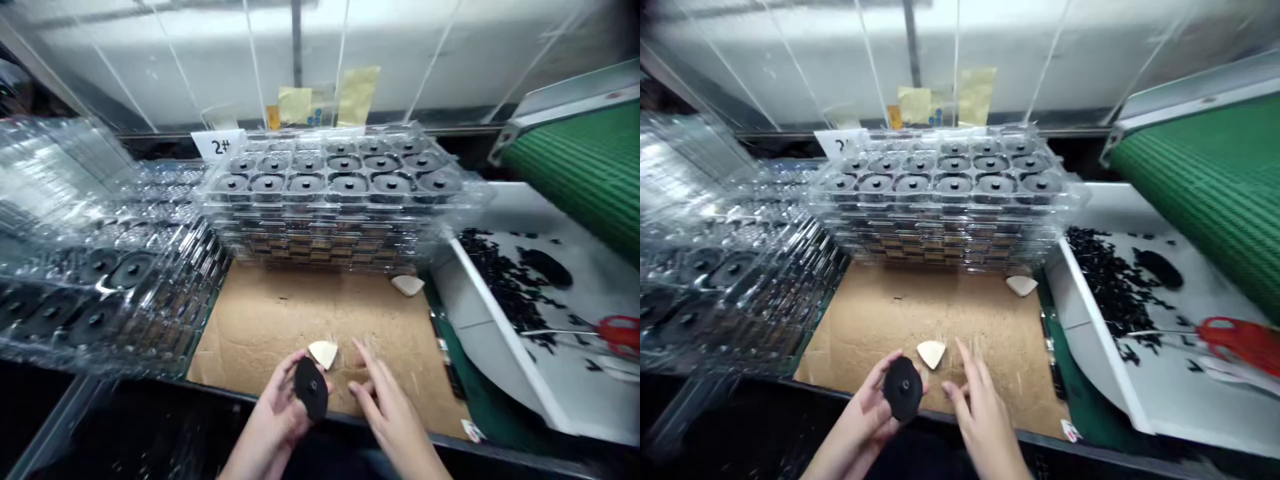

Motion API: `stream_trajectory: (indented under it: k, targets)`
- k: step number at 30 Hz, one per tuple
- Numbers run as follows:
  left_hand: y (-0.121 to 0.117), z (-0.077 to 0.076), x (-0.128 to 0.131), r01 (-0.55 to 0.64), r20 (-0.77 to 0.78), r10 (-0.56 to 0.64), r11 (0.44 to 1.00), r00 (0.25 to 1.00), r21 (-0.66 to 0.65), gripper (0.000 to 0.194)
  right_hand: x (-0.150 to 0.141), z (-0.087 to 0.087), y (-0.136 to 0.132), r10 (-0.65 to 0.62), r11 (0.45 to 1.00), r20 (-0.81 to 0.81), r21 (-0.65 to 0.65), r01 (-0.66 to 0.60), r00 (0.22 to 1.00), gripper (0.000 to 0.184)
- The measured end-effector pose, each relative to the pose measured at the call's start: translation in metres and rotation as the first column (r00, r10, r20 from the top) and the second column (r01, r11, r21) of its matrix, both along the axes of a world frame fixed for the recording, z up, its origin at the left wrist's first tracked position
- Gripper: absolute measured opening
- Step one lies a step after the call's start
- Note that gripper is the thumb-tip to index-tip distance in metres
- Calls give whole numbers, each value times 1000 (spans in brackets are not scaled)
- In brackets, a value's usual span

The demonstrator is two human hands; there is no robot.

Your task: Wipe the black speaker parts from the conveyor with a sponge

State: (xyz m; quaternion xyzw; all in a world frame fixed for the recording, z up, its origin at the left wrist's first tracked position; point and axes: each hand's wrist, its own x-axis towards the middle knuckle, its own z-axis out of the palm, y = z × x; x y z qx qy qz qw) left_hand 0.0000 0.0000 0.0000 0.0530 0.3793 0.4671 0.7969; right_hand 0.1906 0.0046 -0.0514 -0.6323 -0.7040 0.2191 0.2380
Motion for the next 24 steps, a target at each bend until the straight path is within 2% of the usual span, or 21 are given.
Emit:
stream_trajectory:
  k: [3,5,7,9,12,16,19,21,22,24]
  targets:
    - [-2,6,-18,-77,61,78,997,995,-20,58,-20,-34,21,31,999,-1,33,-31,1000,38]
    - [-3,8,-27,-110,86,110,994,990,-11,57,-31,-48,27,55,997,-10,61,-55,998,32]
    - [-3,9,-32,-118,102,117,993,988,6,55,-39,-52,26,93,992,-27,86,-90,995,31]
    - [-3,9,-34,-114,107,112,993,988,13,54,-43,-46,27,166,982,-50,95,-161,985,30]
    - [-3,9,-37,-98,92,96,995,991,10,57,-42,-22,34,240,969,-82,82,-233,967,25]
    - [-2,14,-37,-80,65,77,996,995,39,66,-44,34,40,167,985,-134,62,-160,977,21]
    - [-2,22,-34,-80,45,77,995,996,56,62,-60,79,25,152,971,-213,212,-106,965,28]
    - [-3,27,-31,-74,45,71,995,996,67,54,-73,102,13,288,912,-218,358,-198,932,34]
    - [-3,29,-30,-72,43,69,995,997,71,50,-78,110,9,382,878,-203,384,-285,902,35]
    - [-4,32,-29,-81,40,78,994,996,70,48,-85,121,6,523,830,-166,321,-455,836,31]
